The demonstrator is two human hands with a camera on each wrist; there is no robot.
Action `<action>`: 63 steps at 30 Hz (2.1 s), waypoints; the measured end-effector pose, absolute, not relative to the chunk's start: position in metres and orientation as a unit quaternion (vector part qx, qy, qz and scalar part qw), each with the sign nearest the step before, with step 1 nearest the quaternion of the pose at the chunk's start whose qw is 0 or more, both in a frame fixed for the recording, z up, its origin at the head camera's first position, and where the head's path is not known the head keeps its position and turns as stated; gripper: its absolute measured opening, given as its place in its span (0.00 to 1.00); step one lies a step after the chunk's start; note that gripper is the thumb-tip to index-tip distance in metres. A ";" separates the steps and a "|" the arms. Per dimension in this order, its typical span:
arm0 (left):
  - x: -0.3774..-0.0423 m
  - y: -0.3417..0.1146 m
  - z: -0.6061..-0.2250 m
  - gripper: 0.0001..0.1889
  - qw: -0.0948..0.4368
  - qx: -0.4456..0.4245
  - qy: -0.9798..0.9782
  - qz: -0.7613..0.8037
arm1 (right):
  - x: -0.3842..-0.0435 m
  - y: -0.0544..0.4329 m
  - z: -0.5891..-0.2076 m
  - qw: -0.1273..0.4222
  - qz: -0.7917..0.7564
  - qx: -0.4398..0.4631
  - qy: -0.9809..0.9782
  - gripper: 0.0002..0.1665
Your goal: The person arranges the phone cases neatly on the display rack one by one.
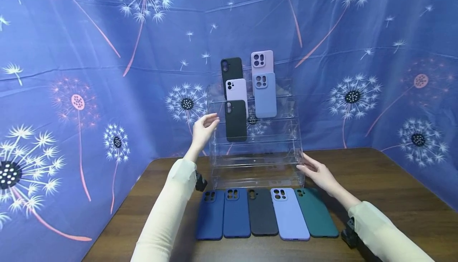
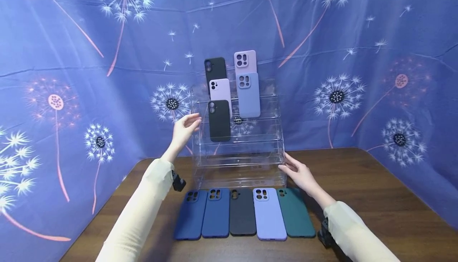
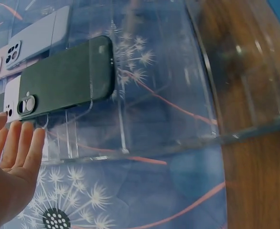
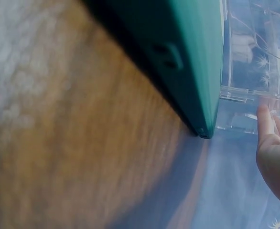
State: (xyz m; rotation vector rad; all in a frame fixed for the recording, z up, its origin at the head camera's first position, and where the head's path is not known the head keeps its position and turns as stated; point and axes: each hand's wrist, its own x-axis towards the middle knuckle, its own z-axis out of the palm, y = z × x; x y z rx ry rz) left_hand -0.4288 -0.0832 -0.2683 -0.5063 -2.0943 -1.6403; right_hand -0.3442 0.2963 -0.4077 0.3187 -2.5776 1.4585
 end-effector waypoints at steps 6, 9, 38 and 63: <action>-0.424 -0.098 -0.282 0.15 0.212 -0.176 -0.750 -0.602 | -0.346 0.298 -0.407 0.082 0.480 0.103 -0.867 0.42; -0.422 -0.107 -0.289 0.15 0.218 -0.168 -0.752 -0.598 | -0.347 0.298 -0.408 0.078 0.482 0.105 -0.866 0.42; -0.387 -0.170 -0.375 0.15 0.069 -0.155 -0.817 -0.551 | -0.350 0.300 -0.415 0.077 0.489 0.116 -0.861 0.42; -0.378 -0.181 -0.421 0.21 -0.078 -0.156 -0.882 -0.437 | -0.349 0.297 -0.412 0.078 0.504 0.122 -0.851 0.43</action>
